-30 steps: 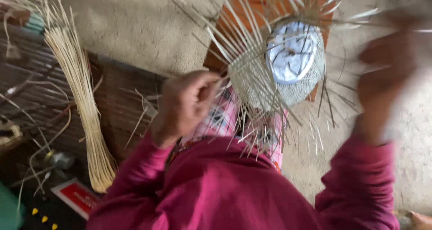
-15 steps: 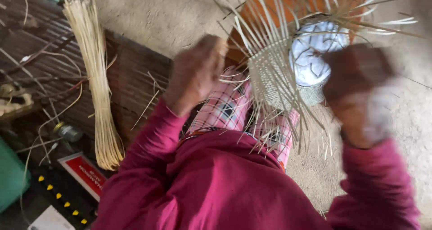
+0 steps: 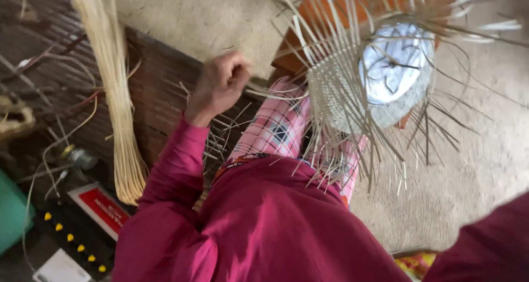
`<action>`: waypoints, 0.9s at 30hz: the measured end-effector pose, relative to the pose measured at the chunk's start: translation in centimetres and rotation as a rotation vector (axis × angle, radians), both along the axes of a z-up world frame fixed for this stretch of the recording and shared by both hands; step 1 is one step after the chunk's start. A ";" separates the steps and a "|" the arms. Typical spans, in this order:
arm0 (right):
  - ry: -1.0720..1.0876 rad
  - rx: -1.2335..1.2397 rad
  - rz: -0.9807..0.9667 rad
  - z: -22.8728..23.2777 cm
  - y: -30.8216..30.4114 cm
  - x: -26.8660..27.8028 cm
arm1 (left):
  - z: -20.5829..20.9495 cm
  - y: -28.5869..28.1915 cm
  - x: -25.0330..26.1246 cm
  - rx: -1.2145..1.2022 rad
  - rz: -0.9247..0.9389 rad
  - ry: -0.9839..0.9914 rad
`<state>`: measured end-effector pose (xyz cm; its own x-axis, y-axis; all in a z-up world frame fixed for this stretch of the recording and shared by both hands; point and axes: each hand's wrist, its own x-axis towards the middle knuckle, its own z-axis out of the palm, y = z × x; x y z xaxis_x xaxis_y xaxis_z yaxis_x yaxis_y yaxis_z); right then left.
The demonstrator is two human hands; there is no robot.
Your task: Weaving thin flexible strips of material to create a circular structure, likely a hat or basket.
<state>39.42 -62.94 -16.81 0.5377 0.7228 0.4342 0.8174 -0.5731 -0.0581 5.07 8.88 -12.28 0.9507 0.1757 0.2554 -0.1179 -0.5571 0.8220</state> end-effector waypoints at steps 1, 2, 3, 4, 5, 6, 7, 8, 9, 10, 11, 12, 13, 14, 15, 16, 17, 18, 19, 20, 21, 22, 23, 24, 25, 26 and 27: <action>-0.093 -0.080 -0.030 0.9 4.2 -3.4 | 0.5 -0.9 0.3 -0.001 -0.019 -0.001; -0.188 -0.162 -0.052 2.3 9.2 -6.7 | 1.0 -1.8 0.5 -0.251 -0.099 0.096; -0.281 -0.245 -0.074 4.4 14.8 -10.4 | 1.5 -2.7 0.6 -0.500 -0.181 0.194; -0.368 -0.329 -0.091 4.9 18.7 -13.3 | 0.7 -3.4 2.0 -0.501 -0.187 0.199; -0.454 -0.414 -0.107 7.3 23.2 -15.4 | -0.1 -4.2 3.5 -0.730 -0.401 0.197; -0.538 -0.494 -0.125 11.6 28.3 -16.8 | -0.9 -4.8 4.9 -0.953 -0.617 0.197; -0.532 -0.493 -0.133 13.8 33.0 -18.3 | 0.0 -5.5 5.0 -0.950 -0.622 0.205; -0.124 -0.176 0.127 16.2 37.7 -20.2 | 1.0 -6.2 5.1 -1.031 -0.583 0.246; 0.277 0.153 0.376 19.0 42.3 -22.4 | 2.0 -6.8 5.2 -1.110 -0.542 0.287; 0.280 0.152 0.374 18.2 42.5 -21.9 | 2.0 -6.8 5.4 -1.112 -0.542 0.290; 0.353 0.176 0.395 17.4 42.9 -21.4 | 2.1 -6.7 5.4 -1.224 -0.597 0.286; 0.425 0.200 0.422 16.6 43.4 -20.8 | 2.2 -6.5 5.5 -1.336 -0.648 0.275; 0.427 0.198 0.426 16.8 43.4 -20.6 | 1.7 -6.1 5.5 -1.337 -0.645 0.272; 0.391 0.164 0.427 16.7 43.4 -20.4 | 1.1 -5.7 5.3 -1.392 -0.656 0.342; 0.354 0.130 0.429 16.7 43.5 -20.2 | 0.4 -5.4 5.1 -1.448 -0.667 0.413; 0.364 0.126 0.432 15.5 43.6 -19.8 | 0.5 -5.6 4.8 -1.456 -0.659 0.415; 0.110 0.028 0.406 14.3 43.7 -19.4 | 0.7 -5.9 4.5 -1.480 -0.584 0.418; -0.151 -0.069 0.377 13.2 43.7 -18.9 | 0.9 -6.2 4.4 -1.501 -0.514 0.418; -0.148 -0.072 0.381 12.9 44.0 -19.0 | 1.3 -6.4 4.4 -1.506 -0.510 0.416; -0.240 0.016 0.380 12.7 44.3 -19.1 | 1.7 -6.5 4.5 -1.530 -0.550 0.407; -0.331 0.104 0.378 12.4 44.6 -19.2 | 2.2 -6.7 4.6 -1.555 -0.591 0.398; -0.331 0.104 0.380 13.4 44.8 -19.6 | 2.1 -6.7 4.7 -1.555 -0.590 0.397; -0.318 0.063 0.376 14.4 45.0 -20.1 | 2.0 -6.9 4.7 -1.564 -0.602 0.381; -0.305 0.023 0.370 15.4 45.2 -20.5 | 2.0 -7.0 4.9 -1.572 -0.616 0.366; -0.306 0.024 0.369 14.9 44.9 -19.6 | 1.3 -6.6 4.9 -1.570 -0.616 0.367; -0.211 -0.013 0.384 14.2 44.5 -18.9 | 0.5 -6.3 4.8 -1.536 -0.566 0.395; -0.116 -0.051 0.398 13.6 44.1 -18.1 | -0.4 -6.1 4.7 -1.501 -0.516 0.421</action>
